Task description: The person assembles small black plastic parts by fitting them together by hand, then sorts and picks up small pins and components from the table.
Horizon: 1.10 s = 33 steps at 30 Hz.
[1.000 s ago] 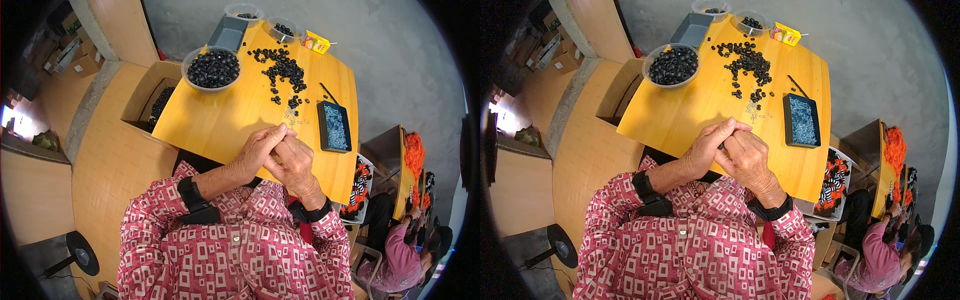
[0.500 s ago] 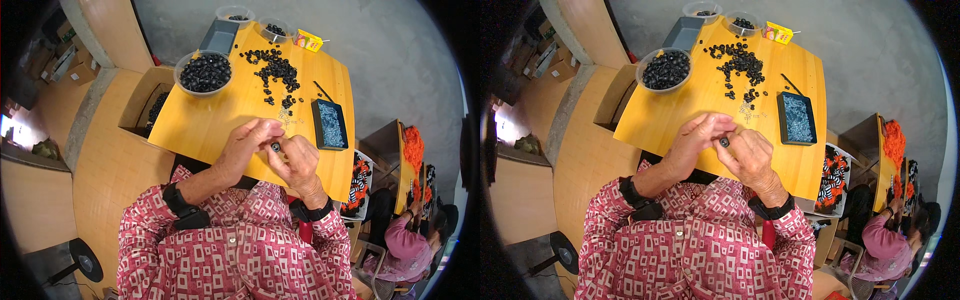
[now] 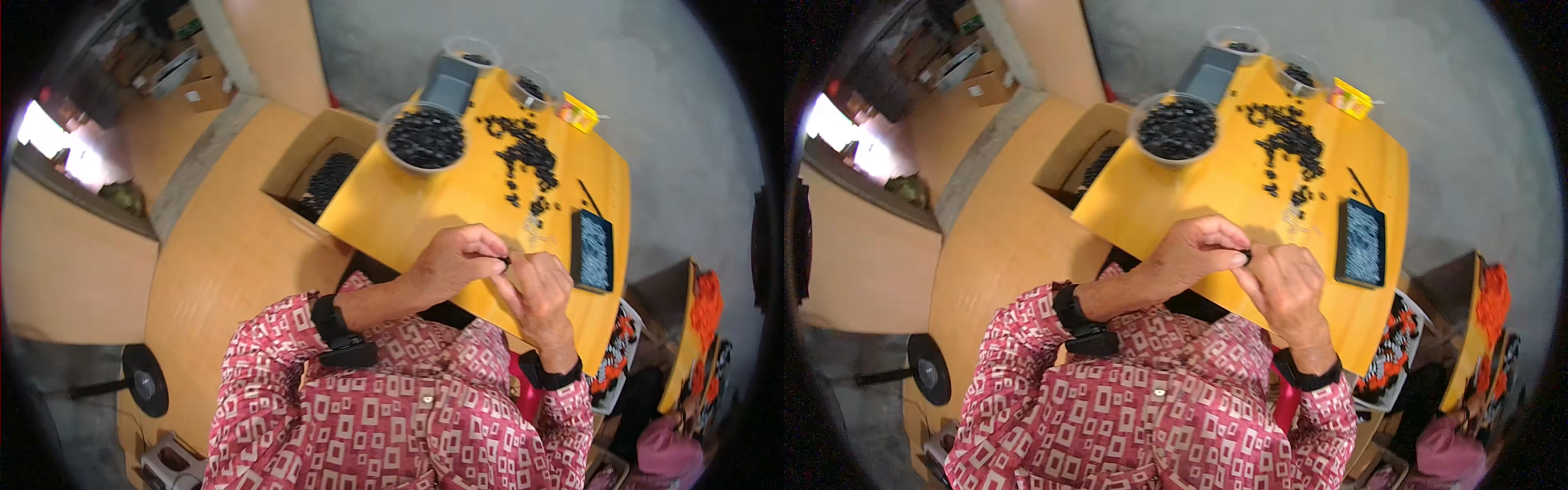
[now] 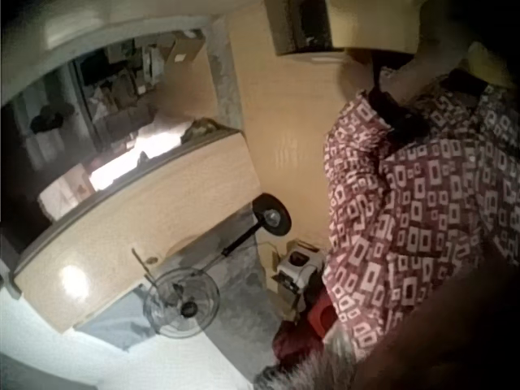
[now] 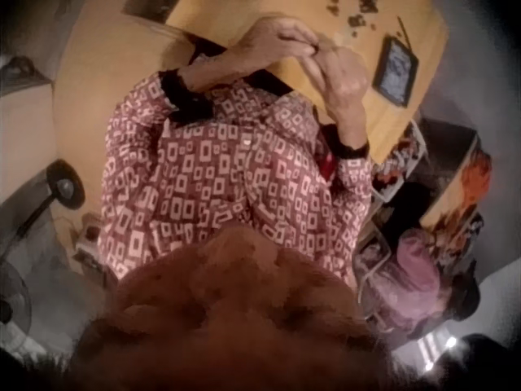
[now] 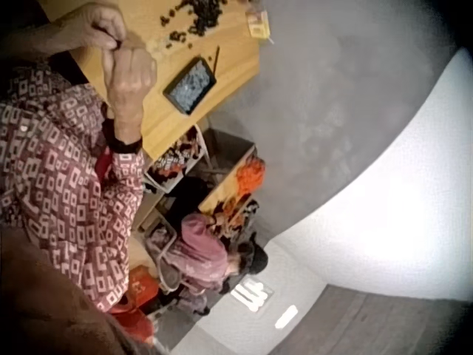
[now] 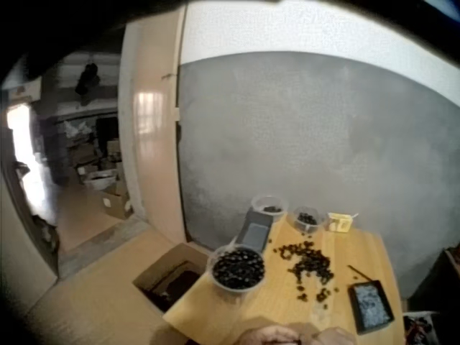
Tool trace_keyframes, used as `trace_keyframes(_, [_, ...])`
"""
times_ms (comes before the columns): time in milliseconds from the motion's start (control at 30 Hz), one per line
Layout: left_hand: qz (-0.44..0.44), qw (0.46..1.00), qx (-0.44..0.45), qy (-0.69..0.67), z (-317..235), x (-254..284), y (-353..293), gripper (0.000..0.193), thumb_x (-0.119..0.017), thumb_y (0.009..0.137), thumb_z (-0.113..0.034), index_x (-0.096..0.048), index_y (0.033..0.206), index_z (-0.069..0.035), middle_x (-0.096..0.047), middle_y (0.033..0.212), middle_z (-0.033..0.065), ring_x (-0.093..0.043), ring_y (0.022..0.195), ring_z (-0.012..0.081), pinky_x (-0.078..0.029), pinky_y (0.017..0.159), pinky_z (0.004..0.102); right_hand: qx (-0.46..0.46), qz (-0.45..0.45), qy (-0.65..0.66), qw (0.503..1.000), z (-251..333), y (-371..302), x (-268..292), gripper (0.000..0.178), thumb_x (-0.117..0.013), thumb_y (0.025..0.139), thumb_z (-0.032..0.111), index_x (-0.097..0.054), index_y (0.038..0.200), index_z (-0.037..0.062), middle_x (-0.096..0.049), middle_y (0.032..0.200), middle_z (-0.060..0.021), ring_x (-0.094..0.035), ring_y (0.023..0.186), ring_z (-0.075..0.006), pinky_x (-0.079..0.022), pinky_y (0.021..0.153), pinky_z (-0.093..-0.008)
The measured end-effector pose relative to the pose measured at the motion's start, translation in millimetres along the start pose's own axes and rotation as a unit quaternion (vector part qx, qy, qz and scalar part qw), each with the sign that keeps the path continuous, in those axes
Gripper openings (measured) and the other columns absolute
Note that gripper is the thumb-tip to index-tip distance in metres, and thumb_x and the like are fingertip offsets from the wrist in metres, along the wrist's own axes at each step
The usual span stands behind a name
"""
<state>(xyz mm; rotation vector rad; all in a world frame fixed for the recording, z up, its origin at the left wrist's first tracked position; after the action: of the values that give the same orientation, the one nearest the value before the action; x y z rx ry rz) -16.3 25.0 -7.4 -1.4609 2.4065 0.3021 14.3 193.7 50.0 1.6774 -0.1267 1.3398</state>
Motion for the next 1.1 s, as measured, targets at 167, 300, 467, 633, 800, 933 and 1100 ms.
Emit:
trace_keyframes(167, [-0.083,0.99,-0.116,0.002,-39,38,-9,0.021,-0.064,0.087,-0.005,-0.065,0.107,0.0,-0.067,0.1,0.0029,-0.061,0.091,0.0093,-0.049,0.083,0.0241,0.001,0.016,0.0,1.0,2,2,3,0.031,-0.077,0.072,0.005,-0.064,0.1,-0.0017,-0.059,0.076,-0.0108,-0.058,0.066,-0.0262,-0.046,0.06,-0.0361])
trace_keyframes(300, [-0.247,0.939,-0.192,0.141,-86,104,-12,0.023,-0.064,0.088,-0.007,-0.065,0.11,-0.001,-0.068,0.096,0.0026,-0.063,0.09,0.0095,-0.05,0.081,0.0218,0.007,0.02,-0.019,1.0,-1,-2,8,0.028,-0.074,0.073,-0.001,-0.065,0.1,-0.0024,-0.06,0.079,-0.0121,-0.06,0.069,-0.0264,-0.047,0.061,-0.036])
trace_keyframes(467, [-0.373,0.912,-0.096,0.14,-54,203,-3,0.033,-0.064,0.088,-0.013,-0.062,0.119,-0.002,-0.065,0.112,0.0096,-0.058,0.106,0.0125,-0.046,0.088,0.0253,-0.008,0.004,-0.047,0.999,-10,-5,14,0.025,-0.073,0.073,-0.002,-0.065,0.096,-0.0012,-0.059,0.077,-0.0117,-0.058,0.067,-0.0273,-0.046,0.059,-0.036])
trace_keyframes(633, [-0.328,0.941,0.002,0.086,-40,205,-27,0.031,-0.067,0.089,-0.022,-0.063,0.118,-0.01,-0.068,0.109,0.0015,-0.062,0.101,0.0098,-0.046,0.081,0.0186,-0.047,0.016,-0.07,0.996,-39,-2,28,0.018,-0.071,0.074,-0.002,-0.064,0.091,0.0002,-0.057,0.074,-0.0133,-0.058,0.065,-0.0297,-0.046,0.058,-0.0362])
trace_keyframes(800, [-0.236,0.969,-0.066,0.026,-72,143,-24,0.024,-0.059,0.094,-0.018,-0.062,0.112,-0.003,-0.068,0.105,0.0069,-0.064,0.1,0.0125,-0.049,0.088,0.0268,-0.151,0.008,-0.044,0.987,-90,20,31,0.009,-0.067,0.078,-0.001,-0.064,0.086,0.0001,-0.059,0.074,-0.0156,-0.059,0.066,-0.0314,-0.046,0.059,-0.0369])
trace_keyframes(933, [-0.12,0.992,-0.021,0.022,-83,79,-26,0.02,-0.059,0.092,-0.013,-0.064,0.108,-0.001,-0.068,0.1,0.0076,-0.065,0.095,0.0147,-0.05,0.088,0.0272,-0.186,0.028,0.013,0.982,-108,38,7,0.008,-0.065,0.081,0.006,-0.064,0.085,-0.0002,-0.061,0.076,-0.0157,-0.06,0.069,-0.0333,-0.048,0.062,-0.0387])
trace_keyframes(1100, [0.039,0.997,0.065,0.015,-50,30,-6,0.02,-0.059,0.092,-0.013,-0.065,0.106,0.001,-0.068,0.098,0.0075,-0.064,0.094,0.0144,-0.049,0.088,0.0286,-0.172,0.089,0.003,0.981,-114,62,-26,0.011,-0.064,0.082,0.01,-0.065,0.089,0.0016,-0.062,0.083,-0.0138,-0.062,0.077,-0.0345,-0.051,0.069,-0.0406])
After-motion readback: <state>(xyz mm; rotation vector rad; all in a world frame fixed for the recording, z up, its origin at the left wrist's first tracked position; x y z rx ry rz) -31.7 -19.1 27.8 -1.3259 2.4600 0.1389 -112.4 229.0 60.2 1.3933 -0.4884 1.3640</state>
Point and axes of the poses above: each hand's wrist, its own y-axis towards the middle knuckle, its own x-axis out of the back of the hand, z = x × y, the point moved 1 cm from there along y, towards the middle knuckle
